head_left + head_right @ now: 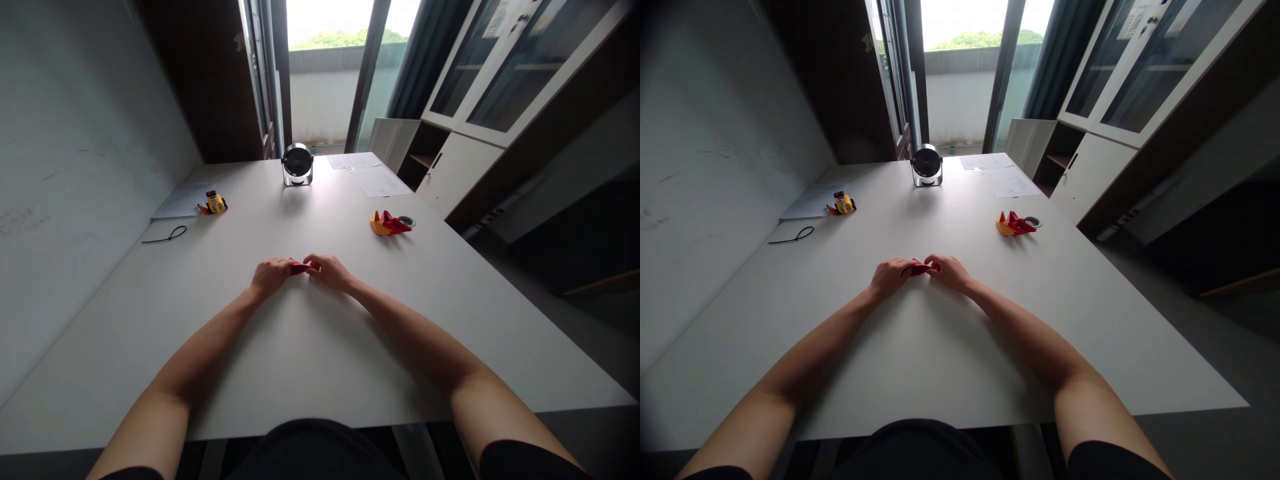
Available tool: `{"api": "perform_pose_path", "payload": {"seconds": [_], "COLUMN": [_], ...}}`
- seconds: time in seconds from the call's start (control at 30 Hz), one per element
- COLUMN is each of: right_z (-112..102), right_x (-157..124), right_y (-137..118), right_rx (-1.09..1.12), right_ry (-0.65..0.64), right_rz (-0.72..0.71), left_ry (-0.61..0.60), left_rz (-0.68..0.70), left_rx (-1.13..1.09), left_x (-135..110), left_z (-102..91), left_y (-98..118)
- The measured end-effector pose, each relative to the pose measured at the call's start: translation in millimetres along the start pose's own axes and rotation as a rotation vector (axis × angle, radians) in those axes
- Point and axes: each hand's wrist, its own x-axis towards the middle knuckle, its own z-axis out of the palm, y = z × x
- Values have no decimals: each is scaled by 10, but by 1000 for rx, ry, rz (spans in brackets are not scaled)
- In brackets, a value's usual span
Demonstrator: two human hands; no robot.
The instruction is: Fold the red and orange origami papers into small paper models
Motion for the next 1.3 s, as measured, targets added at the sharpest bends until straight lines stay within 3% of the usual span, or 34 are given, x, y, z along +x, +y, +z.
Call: {"api": "perform_pose_path", "payload": {"seconds": [0.2, 0.33, 0.57, 0.77, 0.97, 1.17, 1.3], "right_z": [14, 26, 111, 57, 48, 58, 54], "right_x": [-9, -10, -5, -31, -96, -56, -43], "right_y": [-53, -106, -152, -179, -265, -234, -227], "right_rx": [81, 169, 225, 83, -16, -116, -15], "right_ry": [196, 207, 165, 321, 198, 220, 208], "right_rz": [-77, -50, 20, -43, -191, 17, 44], "left_ry": [127, 217, 223, 227, 242, 274, 245], "left_rz": [-18, -105, -183, -271, -322, -298, -271], "left_rx": [-73, -122, -282, -324, -318, -411, -486], "left_x": [16, 43, 56, 53, 54, 41, 35], "left_z": [-84, -107, -85, -106, -136, -110, -86], "left_y": [112, 221, 301, 279, 293, 280, 280]}}
